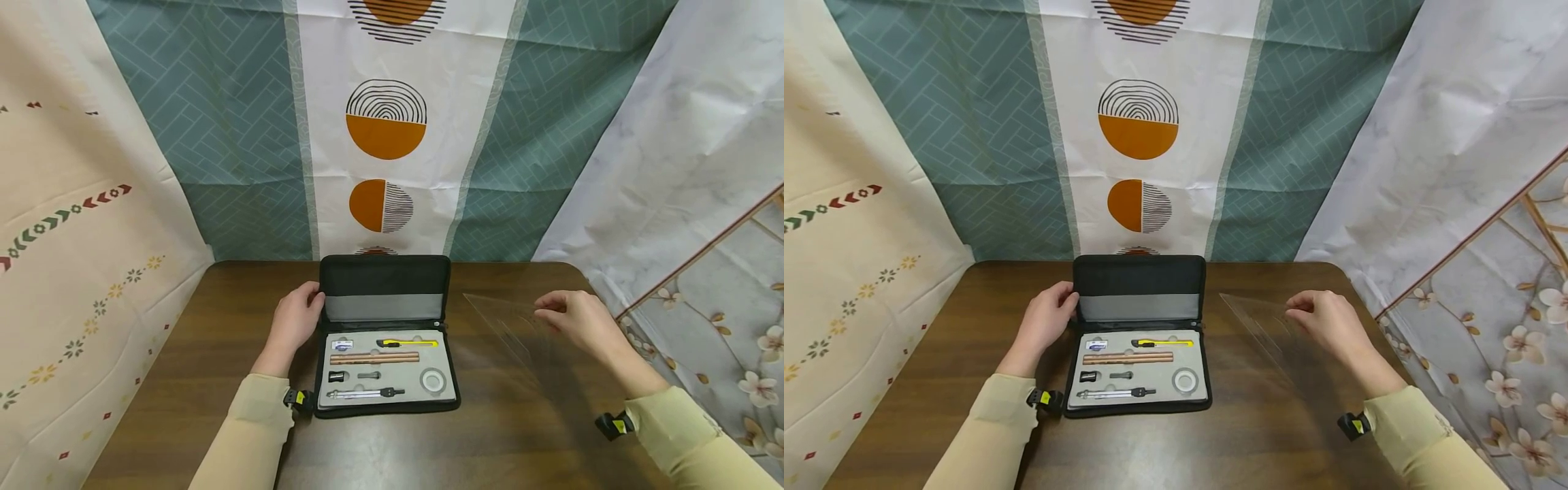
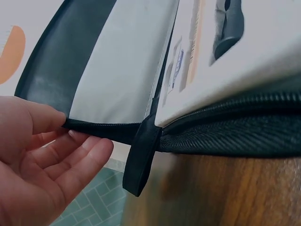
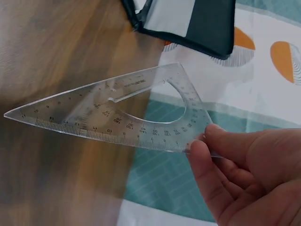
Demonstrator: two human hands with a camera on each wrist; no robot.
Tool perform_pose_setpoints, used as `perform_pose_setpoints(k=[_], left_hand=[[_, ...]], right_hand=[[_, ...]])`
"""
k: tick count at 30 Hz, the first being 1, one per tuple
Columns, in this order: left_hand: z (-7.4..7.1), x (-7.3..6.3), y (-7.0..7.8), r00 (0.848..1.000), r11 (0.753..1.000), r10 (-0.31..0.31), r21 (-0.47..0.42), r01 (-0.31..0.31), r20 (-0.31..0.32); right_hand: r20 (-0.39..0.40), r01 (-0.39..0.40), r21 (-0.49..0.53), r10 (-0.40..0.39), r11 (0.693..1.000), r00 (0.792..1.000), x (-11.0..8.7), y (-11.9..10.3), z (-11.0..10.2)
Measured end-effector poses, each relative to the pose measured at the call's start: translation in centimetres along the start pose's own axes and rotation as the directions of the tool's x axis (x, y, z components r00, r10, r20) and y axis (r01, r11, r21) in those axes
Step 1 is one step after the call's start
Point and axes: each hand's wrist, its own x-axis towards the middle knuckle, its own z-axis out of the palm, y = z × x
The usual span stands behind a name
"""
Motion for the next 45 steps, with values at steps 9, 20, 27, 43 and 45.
perform_pose_setpoints(k=[9, 20, 27, 43, 45], left_hand=[[-0.1, 0.0, 0.2, 1.000, 1.000, -0.004, 0.005, 0.004, 0.002], [-0.3, -0.1, 0.4, 1.000, 1.000, -0.017, 0.000, 0.017, 0.001], [-0.2, -0.1, 0.4, 1.000, 1.000, -0.016, -0.002, 0.016, -0.002], [-0.3, -0.1, 0.4, 1.000, 1.000, -0.022, 0.002, 0.022, 0.016], [-0.3, -0.1, 0.5, 1.000, 1.000, -0.022, 0.003, 0.022, 0.013]], right_hand=[[-0.036, 0.066, -0.021, -0.067, 0.998, 0.997, 0.3, -2.6, -0.7], [-0.196, 0.248, -0.046, -0.253, 0.968, 0.947, 1.5, -5.9, -0.5], [-0.236, 0.357, -0.071, -0.363, 0.932, 0.901, 2.9, -8.4, 0.2], [-0.185, 0.455, -0.016, -0.450, 0.891, 0.874, 5.8, -12.7, 1.5], [-0.185, 0.463, -0.011, -0.457, 0.886, 0.870, 5.9, -13.0, 1.7]])
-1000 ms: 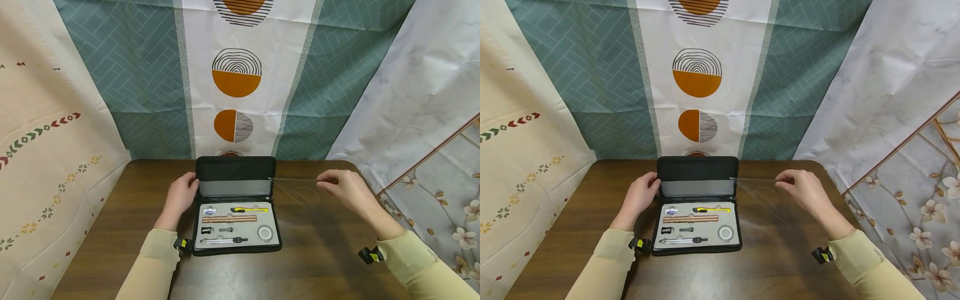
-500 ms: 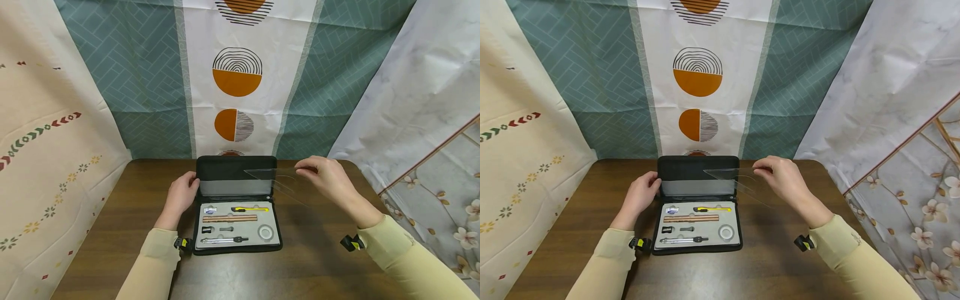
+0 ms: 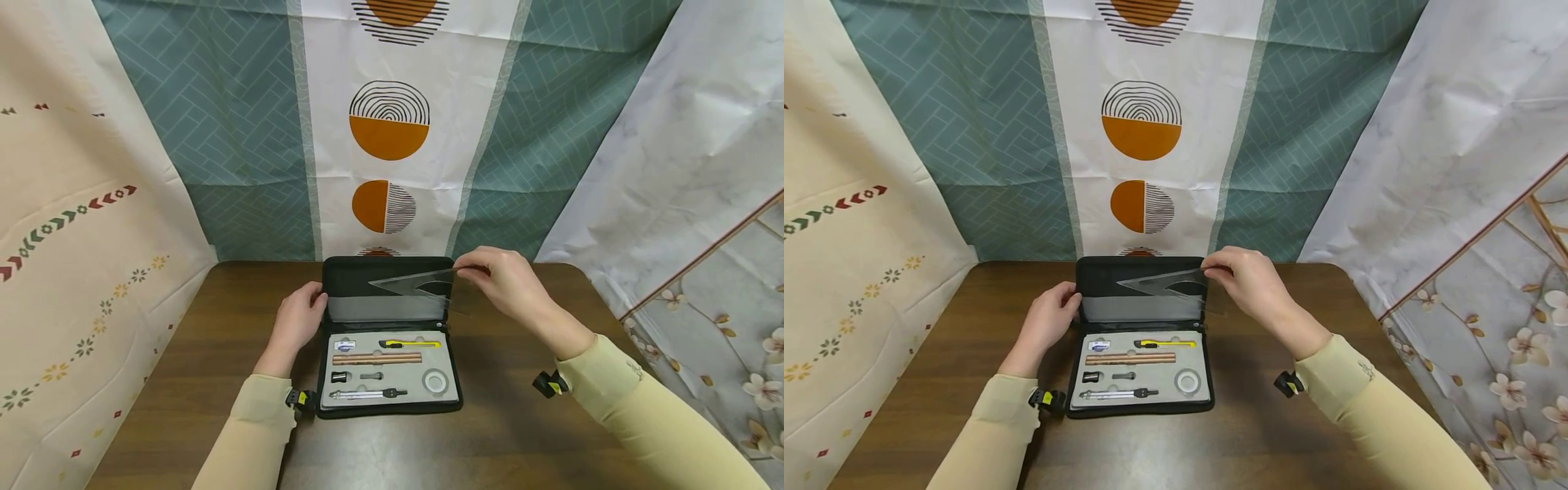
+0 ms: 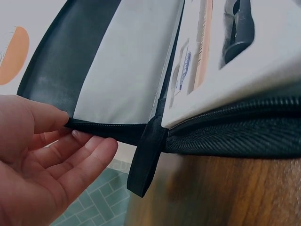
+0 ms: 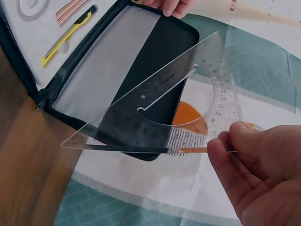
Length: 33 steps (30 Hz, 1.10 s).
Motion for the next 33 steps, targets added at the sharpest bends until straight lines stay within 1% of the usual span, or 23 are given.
perform_pose_setpoints(k=[7, 12, 17, 27, 33], left_hand=[[0.0, 0.0, -0.1, 1.000, 1.000, 0.004, 0.003, -0.004, -0.004], [0.1, 0.0, -0.2, 1.000, 1.000, 0.000, 0.001, 0.000, -0.001], [0.1, 0.1, -0.1, 1.000, 1.000, 0.001, 0.002, -0.001, -0.003], [0.0, -0.1, 0.1, 1.000, 1.000, 0.003, -0.001, -0.003, -0.004], [0.0, -0.1, 0.1, 1.000, 1.000, 0.009, -0.004, -0.009, -0.009]], right_hand=[[-0.009, 0.019, 0.018, -0.018, 1.000, 1.000, 0.9, -0.4, 0.9], [-0.025, 0.053, 0.033, -0.052, 0.998, 0.998, 1.4, -0.8, 1.5], [-0.042, 0.087, 0.028, -0.086, 0.996, 0.995, 2.1, -1.3, 1.9], [-0.053, 0.069, 0.017, -0.068, 0.997, 0.996, 3.2, -1.5, 2.3], [-0.064, 0.076, 0.007, -0.076, 0.997, 0.995, 3.5, -1.2, 2.7]])
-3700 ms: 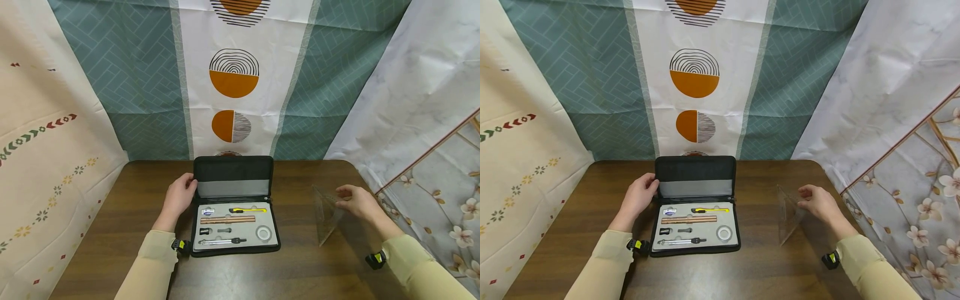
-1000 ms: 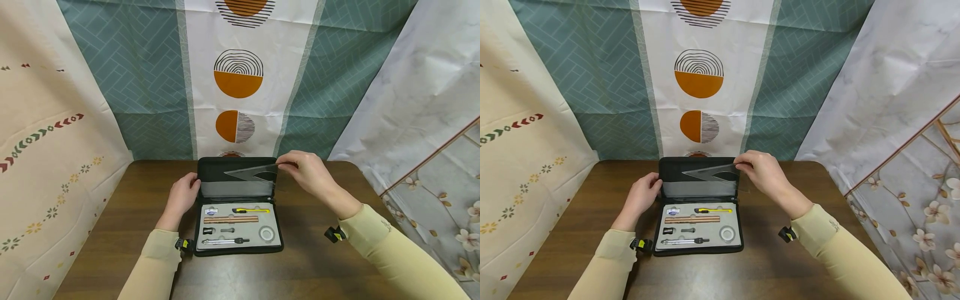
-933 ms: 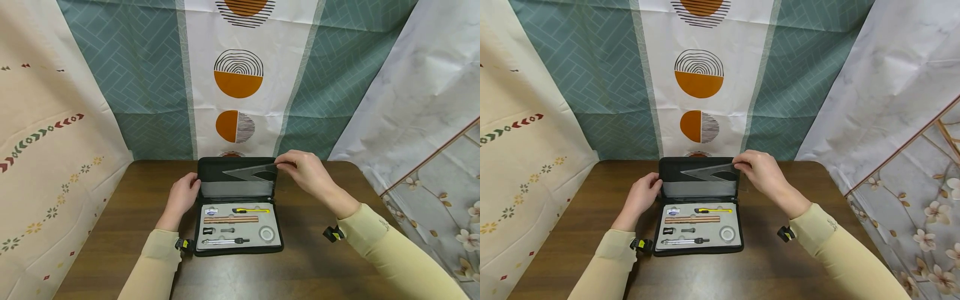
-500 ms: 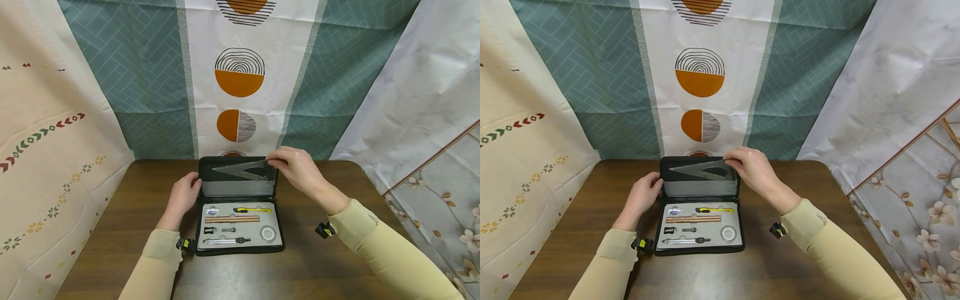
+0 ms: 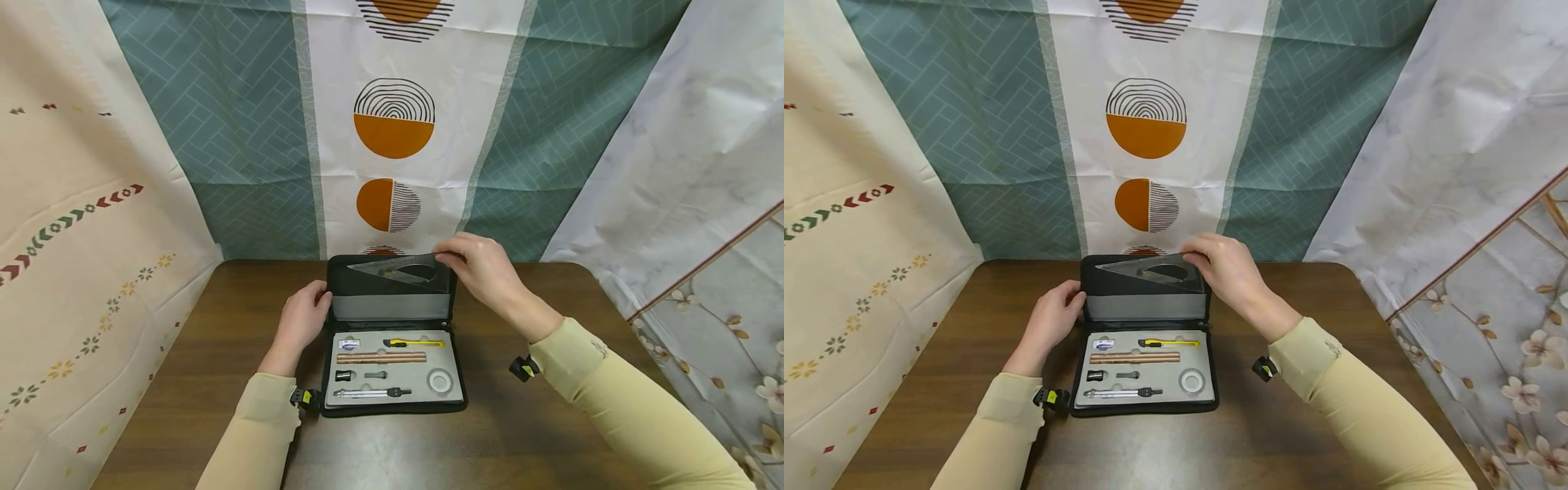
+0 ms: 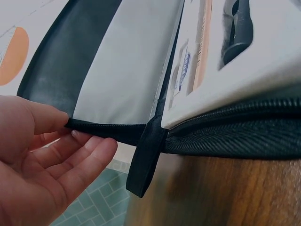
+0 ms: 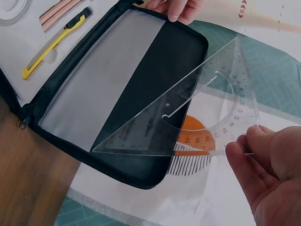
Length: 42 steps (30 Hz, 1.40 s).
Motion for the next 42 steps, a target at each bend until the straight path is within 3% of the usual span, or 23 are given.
perform_pose_setpoints(k=[24, 37, 42], left_hand=[[0.0, -0.1, 0.1, 0.999, 1.000, 0.029, -0.009, -0.029, -0.016], [0.1, -0.2, 0.2, 1.000, 1.000, 0.022, -0.009, -0.022, -0.007], [0.2, -0.2, 0.2, 0.999, 1.000, 0.029, -0.006, -0.029, -0.015]], right_hand=[[0.084, -0.025, -0.090, 0.033, 0.996, 0.996, 2.4, 0.1, 2.3], [0.103, 0.061, -0.156, -0.046, 0.986, 0.994, 2.6, -0.4, 4.6], [0.095, 0.055, -0.180, -0.038, 0.982, 0.995, 2.6, -0.5, 5.1]])
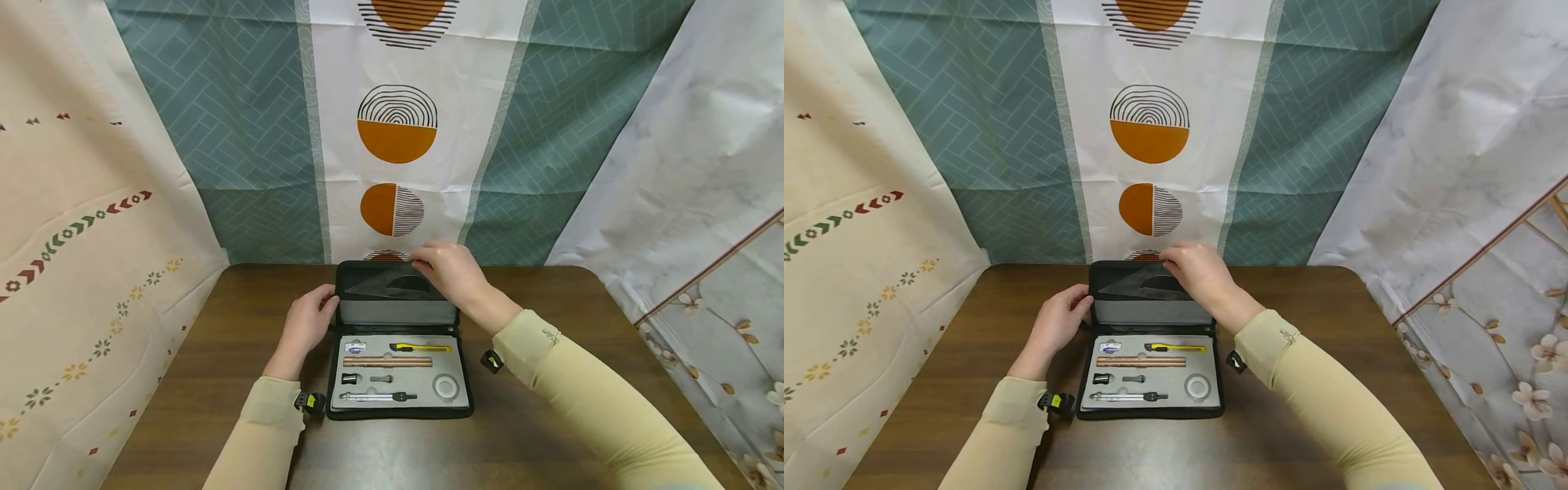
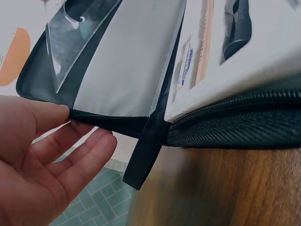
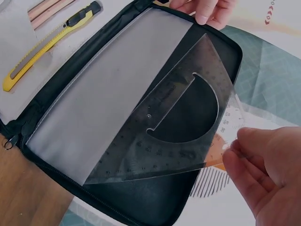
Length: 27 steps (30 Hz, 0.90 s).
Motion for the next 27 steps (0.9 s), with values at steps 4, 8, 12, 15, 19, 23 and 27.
perform_pose_setpoints(k=[4, 8, 12, 15, 19, 23, 27], left_hand=[[0.1, 0.0, 0.0, 1.000, 1.000, 0.003, 0.005, -0.003, -0.003], [0.2, 0.0, 0.0, 1.000, 1.000, 0.003, 0.007, -0.003, 0.000], [0.1, 0.0, 0.1, 1.000, 1.000, 0.008, 0.012, -0.008, 0.006], [0.1, 0.0, 0.1, 1.000, 1.000, 0.013, 0.013, -0.013, 0.007], [0.2, 0.0, 0.2, 1.000, 1.000, 0.014, 0.012, -0.014, 0.018], [0.3, 0.1, 0.2, 1.000, 1.000, 0.010, 0.007, -0.011, 0.027], [0.3, 0.1, 0.1, 1.000, 1.000, 0.011, 0.008, -0.011, 0.023]], right_hand=[[-0.011, 0.002, -0.007, -0.002, 1.000, 1.000, 0.0, -0.1, 0.2], [-0.017, 0.052, -0.017, -0.052, 0.999, 0.998, 0.0, -0.3, 0.7], [-0.023, 0.072, -0.027, -0.073, 0.997, 0.997, 0.1, -0.6, 1.1], [-0.022, 0.064, -0.026, -0.065, 0.998, 0.998, 0.1, -0.8, 1.5], [0.015, 0.060, -0.003, -0.060, 0.998, 0.998, 0.2, -1.1, 2.2], [0.029, 0.055, 0.022, -0.056, 0.998, 0.998, 0.1, -1.3, 2.9], [0.029, 0.046, 0.033, -0.047, 0.998, 0.998, 0.1, -1.6, 3.3]])
